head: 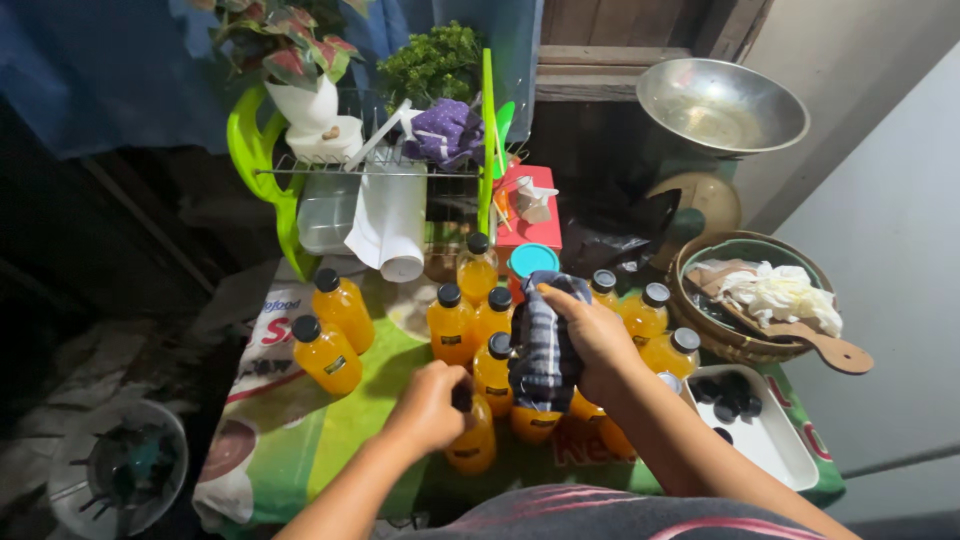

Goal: The person caps multiple plastic bottles filled with orange liquid, then wipes each bottle with a cloth. The person handles the bottles one at a time, securing the caps and cleaning the surfaces before placing them back on the table.

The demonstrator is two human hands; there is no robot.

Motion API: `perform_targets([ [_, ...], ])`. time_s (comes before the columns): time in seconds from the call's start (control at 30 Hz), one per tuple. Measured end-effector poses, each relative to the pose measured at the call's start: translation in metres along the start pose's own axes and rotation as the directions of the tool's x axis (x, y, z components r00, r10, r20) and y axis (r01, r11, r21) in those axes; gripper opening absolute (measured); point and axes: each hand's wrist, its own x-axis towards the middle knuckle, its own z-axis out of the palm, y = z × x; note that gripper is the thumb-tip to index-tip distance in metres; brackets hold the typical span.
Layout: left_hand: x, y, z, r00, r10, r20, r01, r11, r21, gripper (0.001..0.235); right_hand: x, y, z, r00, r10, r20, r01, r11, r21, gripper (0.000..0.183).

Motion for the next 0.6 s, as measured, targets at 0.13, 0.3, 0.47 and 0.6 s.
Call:
perform_targets([
  [0.13, 0.0, 0.016, -0.036, 0.984, -0.178, 0.006, 0.178, 0.984, 0.017, 0.031, -0.004, 0.012, 0.013, 0.999, 0.041, -0.004, -0.041, 0.978, -0.205, 0.031],
  [0.3, 0.009, 0.056, -0.073, 0.97, 0.051, -0.236, -0.035, 0.997, 0.072, 0.021, 0.0, 0.045, 0.049, 0.968, -0.205, 0.144, 0.245, 0.896, -0.372, 0.036],
  [0.47, 0.011, 0.082, -0.105, 0.973, -0.096, -0.209, 0.051, 0.976, -0.212, 0.028, 0.018, 0.058, 0.058, 0.969, -0.187, 0.163, 0.213, 0.965, -0.156, 0.04],
  [0.6, 0.016, 0.094, -0.129, 0.956, 0.097, -0.278, -0.139, 0.981, -0.136, 0.028, 0.022, 0.066, 0.061, 0.989, 0.087, 0.123, -0.088, 0.996, 0.001, 0.039],
])
